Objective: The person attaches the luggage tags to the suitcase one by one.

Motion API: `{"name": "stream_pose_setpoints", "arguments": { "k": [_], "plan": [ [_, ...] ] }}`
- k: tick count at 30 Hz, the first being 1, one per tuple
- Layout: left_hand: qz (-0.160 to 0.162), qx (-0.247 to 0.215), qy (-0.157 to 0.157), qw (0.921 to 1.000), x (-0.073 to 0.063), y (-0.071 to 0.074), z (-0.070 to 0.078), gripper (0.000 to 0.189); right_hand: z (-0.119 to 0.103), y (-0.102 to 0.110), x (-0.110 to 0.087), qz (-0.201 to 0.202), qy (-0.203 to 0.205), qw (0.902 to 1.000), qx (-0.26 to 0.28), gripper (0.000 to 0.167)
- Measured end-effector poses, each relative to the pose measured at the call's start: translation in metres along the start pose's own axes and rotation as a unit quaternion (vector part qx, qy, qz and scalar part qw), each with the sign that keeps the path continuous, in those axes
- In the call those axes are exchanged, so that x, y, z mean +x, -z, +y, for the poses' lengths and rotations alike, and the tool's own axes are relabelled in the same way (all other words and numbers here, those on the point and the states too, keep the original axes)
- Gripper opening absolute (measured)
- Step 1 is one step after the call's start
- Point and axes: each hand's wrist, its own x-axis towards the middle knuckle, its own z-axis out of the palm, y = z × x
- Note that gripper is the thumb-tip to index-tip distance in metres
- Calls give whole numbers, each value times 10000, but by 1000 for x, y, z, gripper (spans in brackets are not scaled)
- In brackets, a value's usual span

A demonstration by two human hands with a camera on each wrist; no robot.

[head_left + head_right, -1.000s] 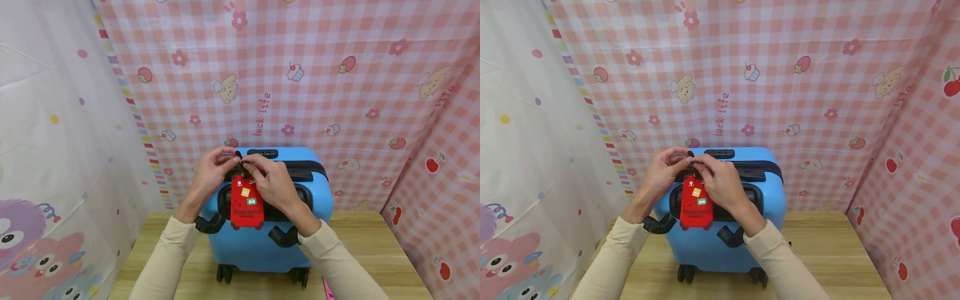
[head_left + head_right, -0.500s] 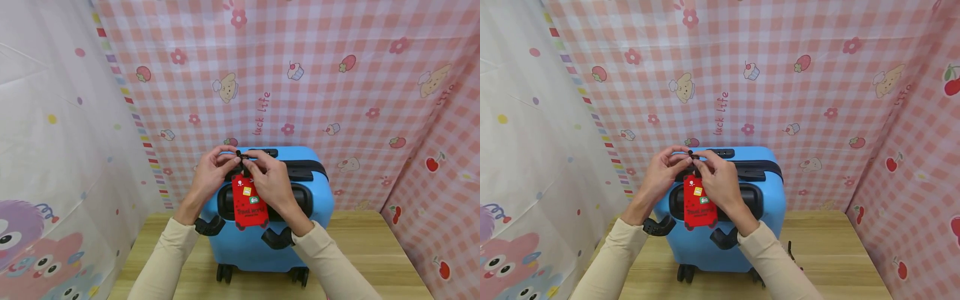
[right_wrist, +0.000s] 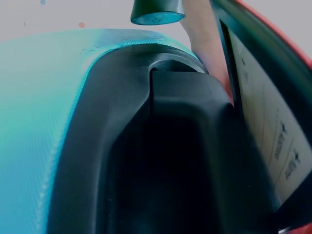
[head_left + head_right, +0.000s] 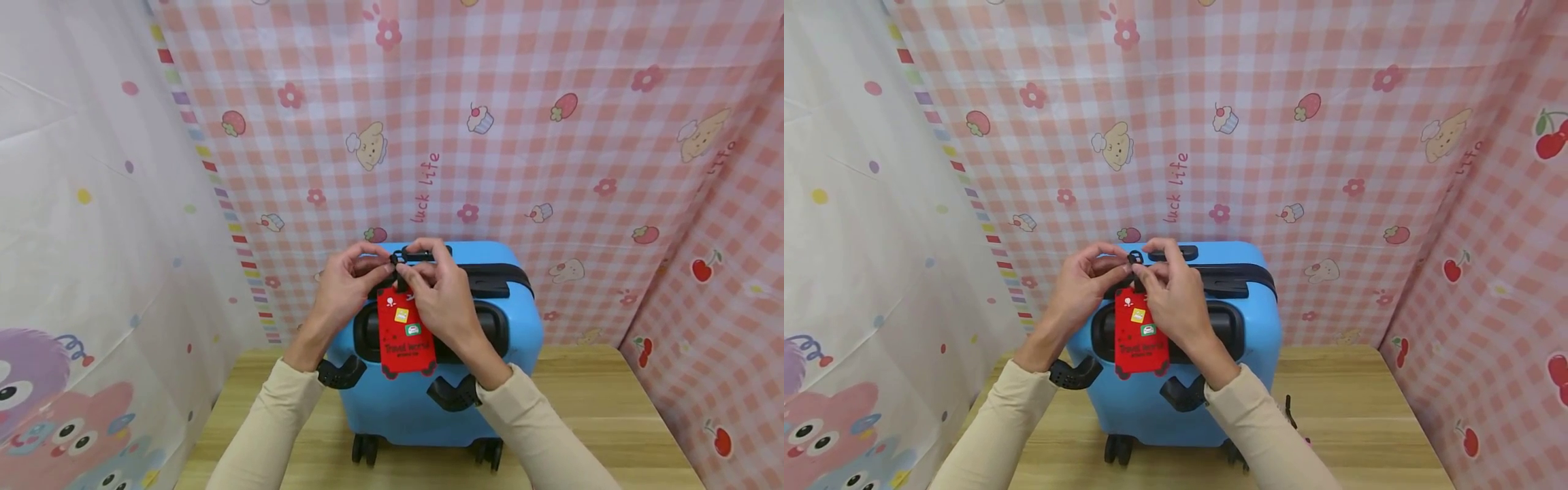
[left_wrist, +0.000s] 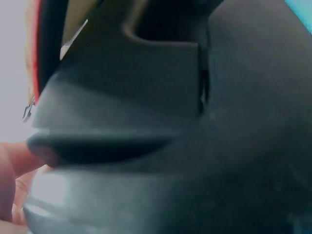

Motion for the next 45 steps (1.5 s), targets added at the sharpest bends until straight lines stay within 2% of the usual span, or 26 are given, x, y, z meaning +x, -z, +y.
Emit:
{"name": "stream_pose_setpoints", "arguments": {
  "k": [6,10,21,26,31,36,45],
  "plan": [
    [-53,200,-381,9991,0,-1,-1,13,0,1,0,-95,115,9999,-81,24],
    [-63,194,-479,9986,0,-1,-2,11,0,0,0,-86,135,9997,-205,24],
    [-100,195,-519,9984,-3,-1,-2,12,1,-2,-1,58,220,9978,-622,23],
    [-111,150,-346,9992,-4,0,-2,14,1,-3,-1,106,237,9969,-741,24],
    [-215,-91,-143,9996,-5,2,-2,22,0,-3,-2,205,152,9961,-850,24],
    [-346,-270,-279,9986,-8,4,-1,22,0,-3,-2,266,105,9958,-872,21],
    [-378,-129,-411,9984,-9,5,-2,25,1,-3,-2,341,226,9941,-1002,19]
  ]
}}
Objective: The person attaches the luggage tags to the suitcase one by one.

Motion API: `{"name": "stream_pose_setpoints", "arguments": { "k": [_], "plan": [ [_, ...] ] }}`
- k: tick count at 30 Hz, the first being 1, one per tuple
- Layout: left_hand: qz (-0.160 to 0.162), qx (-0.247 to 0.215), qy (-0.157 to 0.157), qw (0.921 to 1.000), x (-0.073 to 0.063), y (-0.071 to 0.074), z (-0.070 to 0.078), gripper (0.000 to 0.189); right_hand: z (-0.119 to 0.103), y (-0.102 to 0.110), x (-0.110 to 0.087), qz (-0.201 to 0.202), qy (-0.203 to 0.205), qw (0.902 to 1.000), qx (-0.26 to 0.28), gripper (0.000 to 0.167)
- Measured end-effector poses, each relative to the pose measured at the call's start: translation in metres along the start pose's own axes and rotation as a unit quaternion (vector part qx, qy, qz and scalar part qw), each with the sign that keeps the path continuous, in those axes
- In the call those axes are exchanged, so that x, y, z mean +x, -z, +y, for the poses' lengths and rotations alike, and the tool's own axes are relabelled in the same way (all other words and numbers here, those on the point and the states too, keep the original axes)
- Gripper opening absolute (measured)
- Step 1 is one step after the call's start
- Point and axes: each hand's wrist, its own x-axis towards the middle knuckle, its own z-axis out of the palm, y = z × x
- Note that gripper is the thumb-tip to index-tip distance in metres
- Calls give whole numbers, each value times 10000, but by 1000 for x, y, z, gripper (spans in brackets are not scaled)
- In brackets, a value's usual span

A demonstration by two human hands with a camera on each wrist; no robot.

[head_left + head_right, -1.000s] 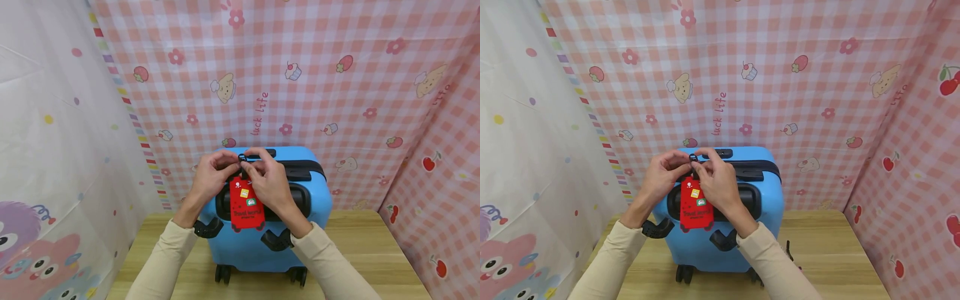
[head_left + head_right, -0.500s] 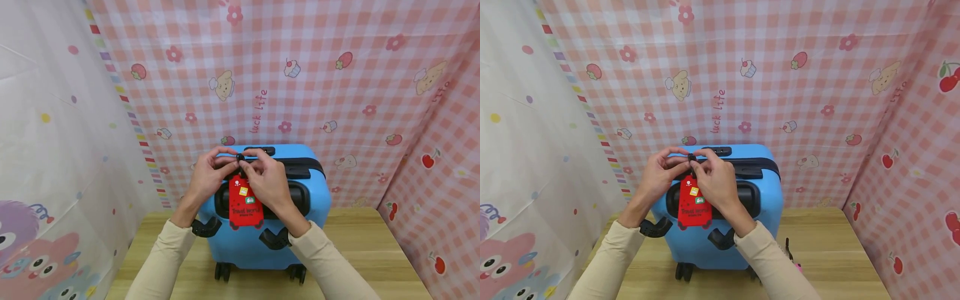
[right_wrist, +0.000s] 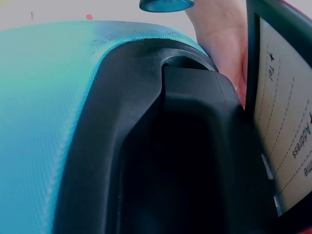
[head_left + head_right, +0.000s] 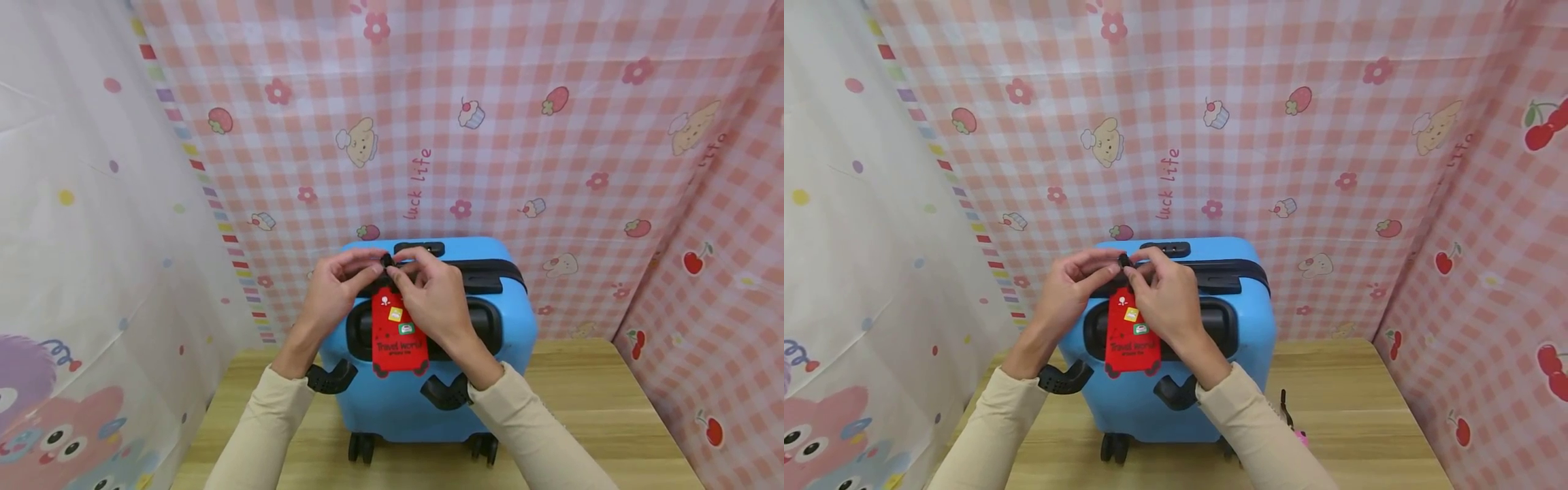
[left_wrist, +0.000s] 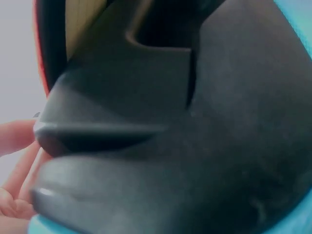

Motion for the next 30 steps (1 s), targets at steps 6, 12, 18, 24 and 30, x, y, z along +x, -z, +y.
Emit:
{"name": "stream_pose_setpoints", "arguments": {
  "k": [6,12,18,24,30],
  "plan": [
    [-11,126,82,9999,-3,0,1,28,2,0,-1,-32,28,10000,-27,19],
    [-47,54,67,10000,-3,-1,1,30,3,1,0,-111,69,9999,13,17],
    [-233,7,55,9997,-3,-2,2,32,3,1,0,-37,232,9997,-18,9],
    [-362,727,-117,9966,-4,-1,3,34,3,1,1,35,238,9997,28,7],
    [-377,1334,-256,9900,-2,-3,4,34,3,3,1,-23,109,9999,98,10]
  ]
}}
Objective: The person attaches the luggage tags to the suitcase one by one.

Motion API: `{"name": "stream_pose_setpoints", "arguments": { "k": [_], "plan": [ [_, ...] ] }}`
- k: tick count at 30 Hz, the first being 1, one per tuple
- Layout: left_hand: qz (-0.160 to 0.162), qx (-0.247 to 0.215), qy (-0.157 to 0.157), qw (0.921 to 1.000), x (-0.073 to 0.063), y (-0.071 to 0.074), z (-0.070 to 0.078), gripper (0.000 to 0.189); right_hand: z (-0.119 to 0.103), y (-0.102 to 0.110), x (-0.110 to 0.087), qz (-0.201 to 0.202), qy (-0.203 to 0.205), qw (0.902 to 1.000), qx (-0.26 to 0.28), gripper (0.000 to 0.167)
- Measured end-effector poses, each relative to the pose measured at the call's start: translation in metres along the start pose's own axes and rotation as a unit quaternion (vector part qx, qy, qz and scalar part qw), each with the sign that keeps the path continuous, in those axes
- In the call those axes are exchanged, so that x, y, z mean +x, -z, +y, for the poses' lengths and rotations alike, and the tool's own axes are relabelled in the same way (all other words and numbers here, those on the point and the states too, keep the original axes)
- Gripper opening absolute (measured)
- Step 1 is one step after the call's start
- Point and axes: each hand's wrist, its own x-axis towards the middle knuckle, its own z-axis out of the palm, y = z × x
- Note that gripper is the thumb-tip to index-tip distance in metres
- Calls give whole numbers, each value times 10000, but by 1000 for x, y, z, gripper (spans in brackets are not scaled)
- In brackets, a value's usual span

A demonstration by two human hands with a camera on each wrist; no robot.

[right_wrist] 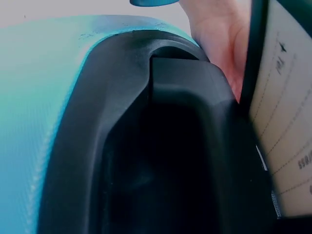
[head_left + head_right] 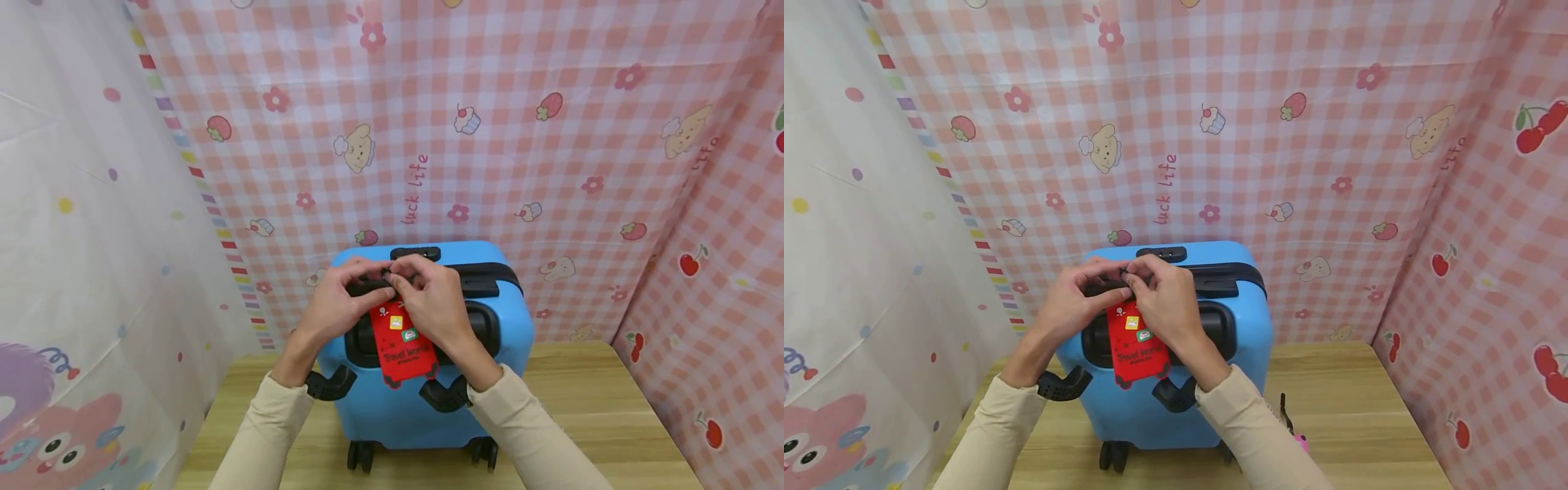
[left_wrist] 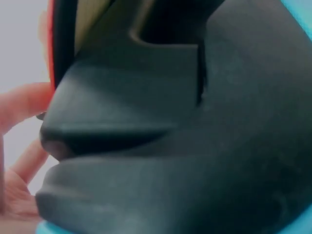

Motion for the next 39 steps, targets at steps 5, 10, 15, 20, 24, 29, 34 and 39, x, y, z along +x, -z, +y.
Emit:
{"name": "stream_pose_setpoints", "arguments": {
  "k": [5,10,15,20,24,29,34,39],
  "plan": [
    [19,-22,92,10000,1,-2,-1,33,-1,1,0,12,10,10000,-22,8],
    [10,-67,188,9998,1,-4,0,34,-1,3,0,76,139,9999,-32,4],
    [-41,-233,175,9996,1,-4,1,32,0,4,-1,-40,193,9998,74,4],
    [-59,-246,161,9996,0,-3,0,30,1,3,-1,-43,203,9998,80,5],
    [-49,-140,168,9997,0,-3,-1,30,2,3,-1,-7,226,9997,122,5],
    [-59,49,187,9998,0,-3,0,29,3,2,-2,-18,276,9995,132,5],
    [-125,24,111,9999,0,-3,0,29,3,2,-2,-9,288,9994,176,7],
    [-79,-383,74,9992,-1,-3,-3,30,3,1,-1,68,228,9995,230,7]
  ]
}}
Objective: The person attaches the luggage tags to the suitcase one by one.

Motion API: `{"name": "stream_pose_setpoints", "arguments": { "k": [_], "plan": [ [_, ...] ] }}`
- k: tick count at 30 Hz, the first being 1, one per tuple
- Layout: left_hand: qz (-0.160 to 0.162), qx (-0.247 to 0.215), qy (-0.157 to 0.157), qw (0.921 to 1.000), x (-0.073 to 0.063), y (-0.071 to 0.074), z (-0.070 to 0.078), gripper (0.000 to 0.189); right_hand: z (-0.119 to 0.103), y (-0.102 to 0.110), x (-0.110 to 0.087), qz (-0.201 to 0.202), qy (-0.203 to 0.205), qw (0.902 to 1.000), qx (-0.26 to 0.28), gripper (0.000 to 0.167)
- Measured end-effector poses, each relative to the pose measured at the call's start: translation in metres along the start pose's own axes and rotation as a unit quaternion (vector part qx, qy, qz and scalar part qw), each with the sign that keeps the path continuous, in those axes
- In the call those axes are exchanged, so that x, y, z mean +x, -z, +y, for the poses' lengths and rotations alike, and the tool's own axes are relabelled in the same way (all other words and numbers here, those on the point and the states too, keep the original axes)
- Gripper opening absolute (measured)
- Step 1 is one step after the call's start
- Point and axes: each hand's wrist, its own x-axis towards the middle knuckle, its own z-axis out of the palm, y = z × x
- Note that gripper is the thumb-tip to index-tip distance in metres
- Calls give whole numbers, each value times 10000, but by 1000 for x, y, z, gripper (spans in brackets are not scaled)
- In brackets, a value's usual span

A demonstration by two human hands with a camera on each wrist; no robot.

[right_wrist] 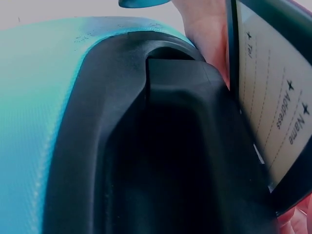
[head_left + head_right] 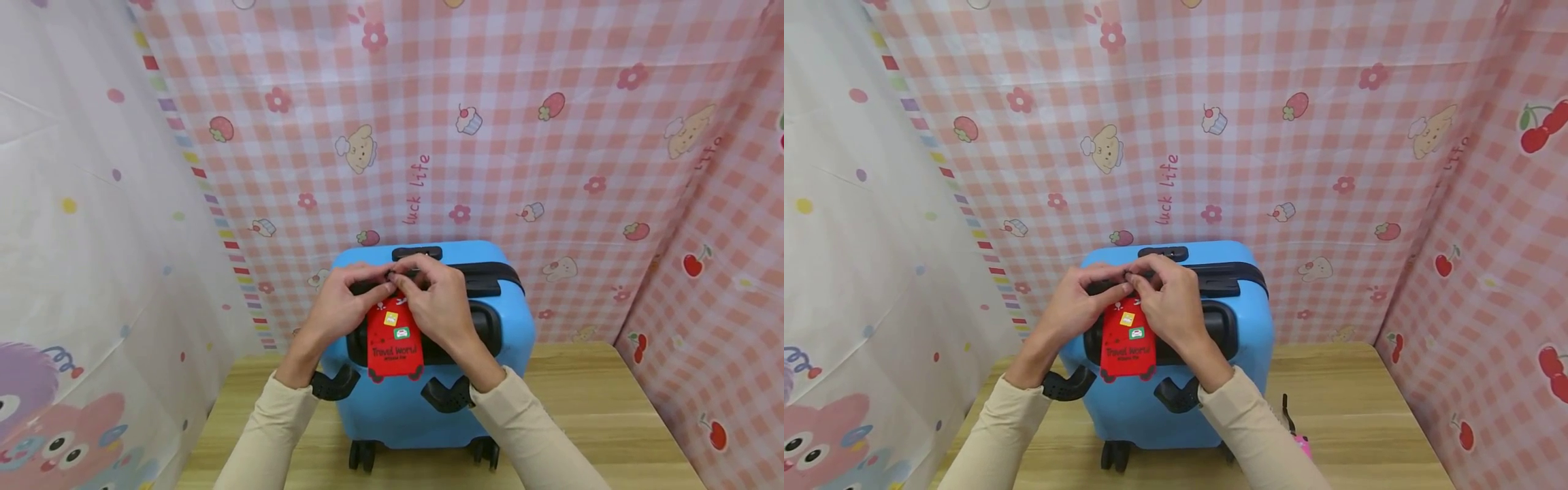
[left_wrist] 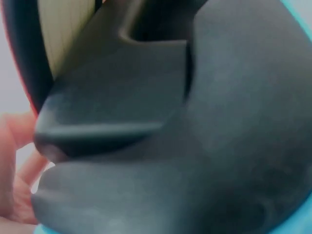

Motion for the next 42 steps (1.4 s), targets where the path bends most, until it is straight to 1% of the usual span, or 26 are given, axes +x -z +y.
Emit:
{"name": "stream_pose_setpoints", "arguments": {
  "k": [4,7,14,18,26,35,42],
  "plan": [
    [247,-293,143,9992,0,-1,0,30,1,-1,1,41,-4,10000,-16,7],
    [334,-314,174,9988,0,0,0,29,0,-1,2,38,-12,10000,-3,7],
    [309,-358,135,9988,1,1,1,27,-2,-1,3,-10,-41,10000,-61,9],
    [334,-273,144,9990,1,1,2,26,-3,-1,2,-68,-41,9999,-92,10],
    [419,-44,305,9986,2,0,5,25,-2,0,1,-82,59,9999,-92,10],
    [344,-204,403,9984,1,0,5,24,-4,0,1,-5,-37,9999,-122,10],
    [452,-109,447,9979,1,-4,3,23,-4,0,1,-9,-28,9999,-108,11]
  ]
}}
